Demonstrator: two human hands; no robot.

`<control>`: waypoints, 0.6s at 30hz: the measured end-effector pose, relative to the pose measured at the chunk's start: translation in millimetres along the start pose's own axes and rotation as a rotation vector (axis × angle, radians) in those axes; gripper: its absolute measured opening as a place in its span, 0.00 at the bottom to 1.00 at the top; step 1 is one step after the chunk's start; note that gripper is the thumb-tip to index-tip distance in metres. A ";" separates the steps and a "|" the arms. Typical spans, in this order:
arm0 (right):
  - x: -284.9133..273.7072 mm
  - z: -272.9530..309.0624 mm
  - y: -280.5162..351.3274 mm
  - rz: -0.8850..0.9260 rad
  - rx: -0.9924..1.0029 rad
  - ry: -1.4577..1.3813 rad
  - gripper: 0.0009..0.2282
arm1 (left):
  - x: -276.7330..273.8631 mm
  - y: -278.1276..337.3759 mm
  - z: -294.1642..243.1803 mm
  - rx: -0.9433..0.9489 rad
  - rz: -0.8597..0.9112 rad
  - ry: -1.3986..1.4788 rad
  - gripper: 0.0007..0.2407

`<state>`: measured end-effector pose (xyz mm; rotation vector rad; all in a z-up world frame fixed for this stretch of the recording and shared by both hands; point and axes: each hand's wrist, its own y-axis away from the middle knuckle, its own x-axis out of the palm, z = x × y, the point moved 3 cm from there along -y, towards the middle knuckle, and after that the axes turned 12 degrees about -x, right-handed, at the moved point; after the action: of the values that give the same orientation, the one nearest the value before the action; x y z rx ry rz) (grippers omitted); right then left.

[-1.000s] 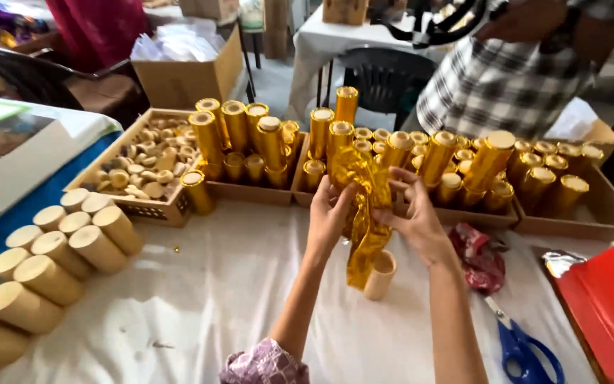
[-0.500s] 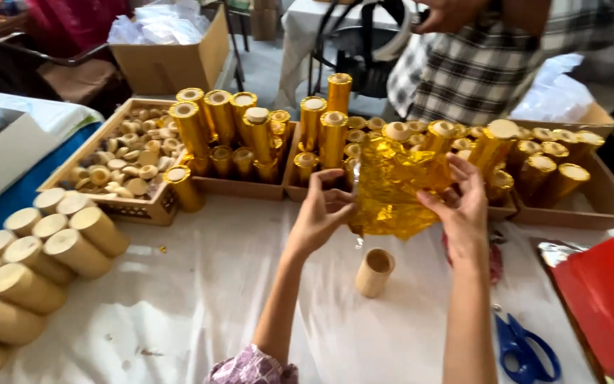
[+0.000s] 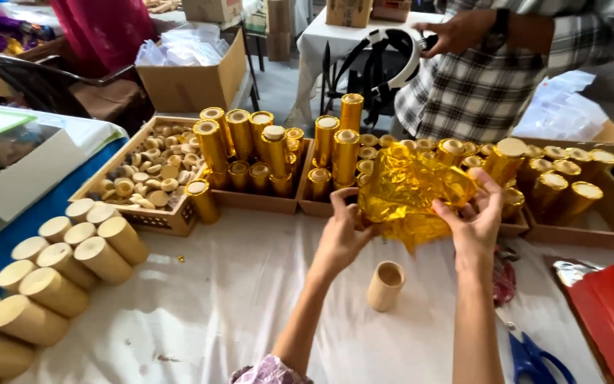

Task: Wrapping small cardboard or wooden tubes in gold foil and applying caps.

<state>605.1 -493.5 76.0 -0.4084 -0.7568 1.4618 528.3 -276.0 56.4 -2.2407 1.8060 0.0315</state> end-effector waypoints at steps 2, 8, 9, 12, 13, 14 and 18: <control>-3.4 1.9 1.7 -0.028 0.021 0.006 0.34 | -5.1 2.1 -0.9 -0.050 -0.065 -0.036 0.33; -22.2 -7.8 -13.4 -0.077 -0.046 0.052 0.31 | -10.7 -7.6 -2.9 0.045 -0.049 -0.021 0.31; -24.9 -12.2 -7.8 -0.101 -0.058 0.086 0.35 | -12.9 -8.6 4.8 0.024 -0.066 -0.040 0.29; -33.0 -24.1 0.2 -0.154 -0.057 0.062 0.40 | -22.9 -8.3 4.2 -0.065 -0.062 -0.010 0.26; -36.4 -27.3 1.0 -0.178 -0.053 0.009 0.42 | -26.0 -7.4 0.7 -0.125 -0.045 0.047 0.26; -40.2 -25.9 3.7 -0.178 -0.040 0.010 0.42 | -23.5 -4.4 6.3 -0.138 -0.046 0.044 0.26; -37.8 -27.5 1.9 -0.165 -0.025 -0.003 0.44 | -24.8 -10.0 21.1 -0.109 0.008 0.096 0.27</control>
<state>624.6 -525.0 47.4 -0.3543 -0.7934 1.3002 535.4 -245.8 42.4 -2.3472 1.9052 0.0253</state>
